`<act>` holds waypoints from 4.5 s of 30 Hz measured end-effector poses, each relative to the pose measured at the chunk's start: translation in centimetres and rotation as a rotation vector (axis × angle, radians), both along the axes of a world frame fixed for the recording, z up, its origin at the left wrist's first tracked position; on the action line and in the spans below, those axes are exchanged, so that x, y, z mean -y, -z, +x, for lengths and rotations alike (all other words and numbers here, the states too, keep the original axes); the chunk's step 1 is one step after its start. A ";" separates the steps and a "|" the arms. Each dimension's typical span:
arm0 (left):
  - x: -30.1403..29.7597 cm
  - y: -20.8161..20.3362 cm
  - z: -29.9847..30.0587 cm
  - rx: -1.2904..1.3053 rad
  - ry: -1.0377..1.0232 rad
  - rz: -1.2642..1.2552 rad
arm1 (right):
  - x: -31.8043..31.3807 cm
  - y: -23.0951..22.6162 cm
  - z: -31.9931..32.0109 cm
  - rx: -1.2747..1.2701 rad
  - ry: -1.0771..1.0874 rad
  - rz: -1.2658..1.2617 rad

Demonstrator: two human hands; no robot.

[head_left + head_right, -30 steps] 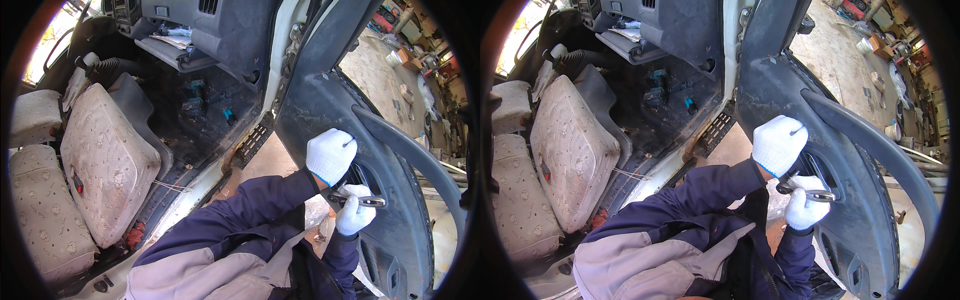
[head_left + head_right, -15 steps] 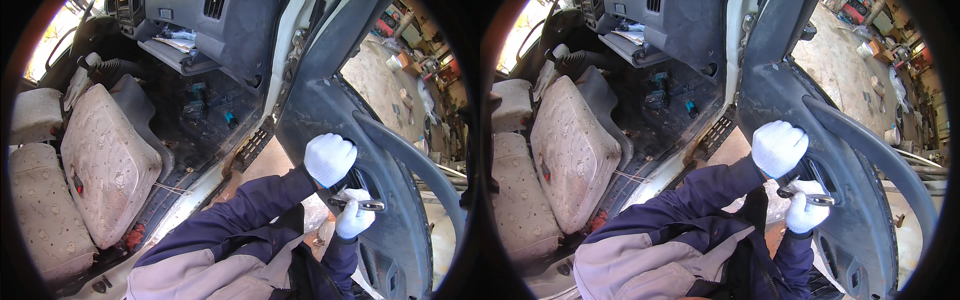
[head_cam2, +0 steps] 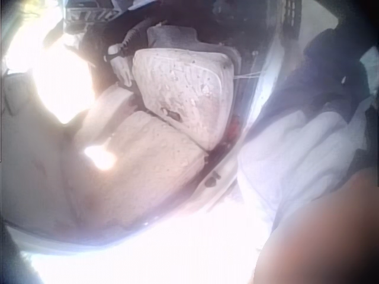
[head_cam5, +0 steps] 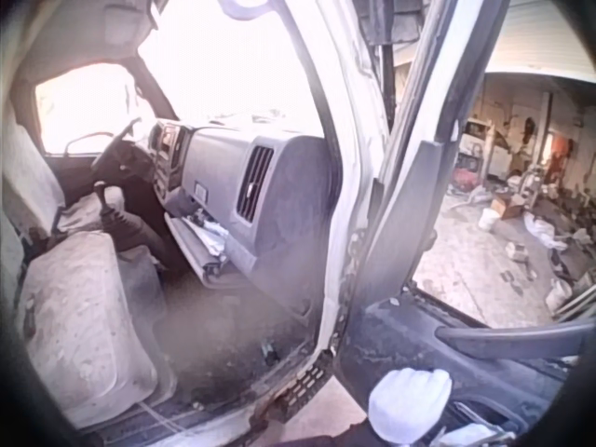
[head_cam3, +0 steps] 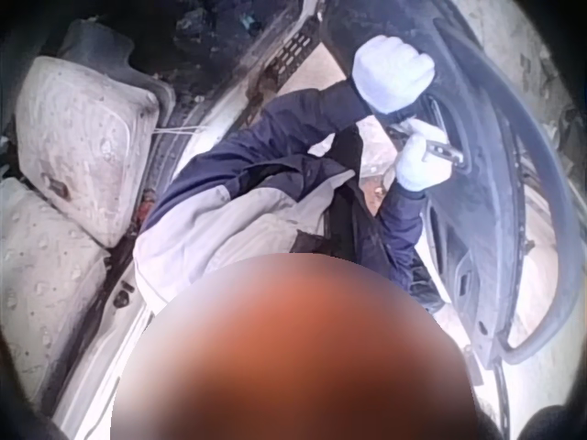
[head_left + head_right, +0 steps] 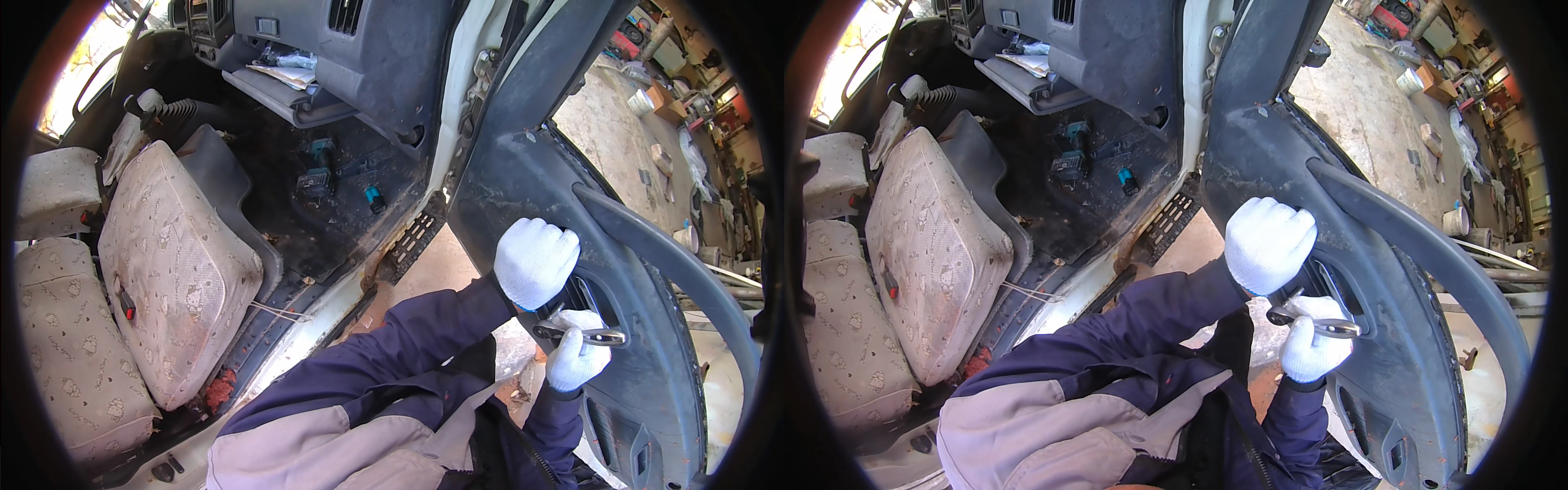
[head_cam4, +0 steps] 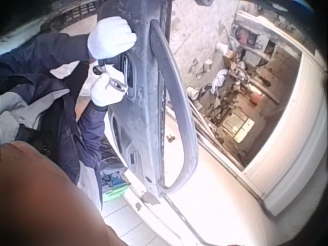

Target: The person removes the interior door panel of a white van using a cordless drill and a screwdriver. They unscrew fasteners, pry the panel away from the door frame, and detach it to expose the internal door structure.

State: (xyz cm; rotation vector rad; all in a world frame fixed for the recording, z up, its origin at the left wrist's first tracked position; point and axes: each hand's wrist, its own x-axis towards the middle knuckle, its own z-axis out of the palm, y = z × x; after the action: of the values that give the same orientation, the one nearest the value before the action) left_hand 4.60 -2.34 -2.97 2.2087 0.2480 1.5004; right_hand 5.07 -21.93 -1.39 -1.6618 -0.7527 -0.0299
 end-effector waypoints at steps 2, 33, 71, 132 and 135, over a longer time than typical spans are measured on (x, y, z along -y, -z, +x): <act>-0.2 0.2 0.1 0.017 0.019 0.011 | 0.0 0.0 0.0 -0.019 -0.001 0.014; -0.1 -0.1 -0.5 -0.007 0.005 -0.003 | -0.7 -0.2 0.0 0.098 -0.019 0.007; -0.7 0.3 -0.4 0.011 0.008 0.060 | 0.0 0.1 0.2 0.084 -0.018 0.009; -0.5 0.7 0.2 0.023 0.005 0.020 | 0.1 0.6 0.4 0.054 -0.059 0.077; -0.4 0.7 0.1 0.007 -0.018 0.055 | 0.1 0.8 0.5 0.056 -0.055 0.094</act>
State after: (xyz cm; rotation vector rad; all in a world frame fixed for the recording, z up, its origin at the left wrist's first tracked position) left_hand 4.66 -1.90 -3.69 2.2491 0.2281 1.5415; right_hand 5.57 -22.04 -2.23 -1.5558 -0.8275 -0.0718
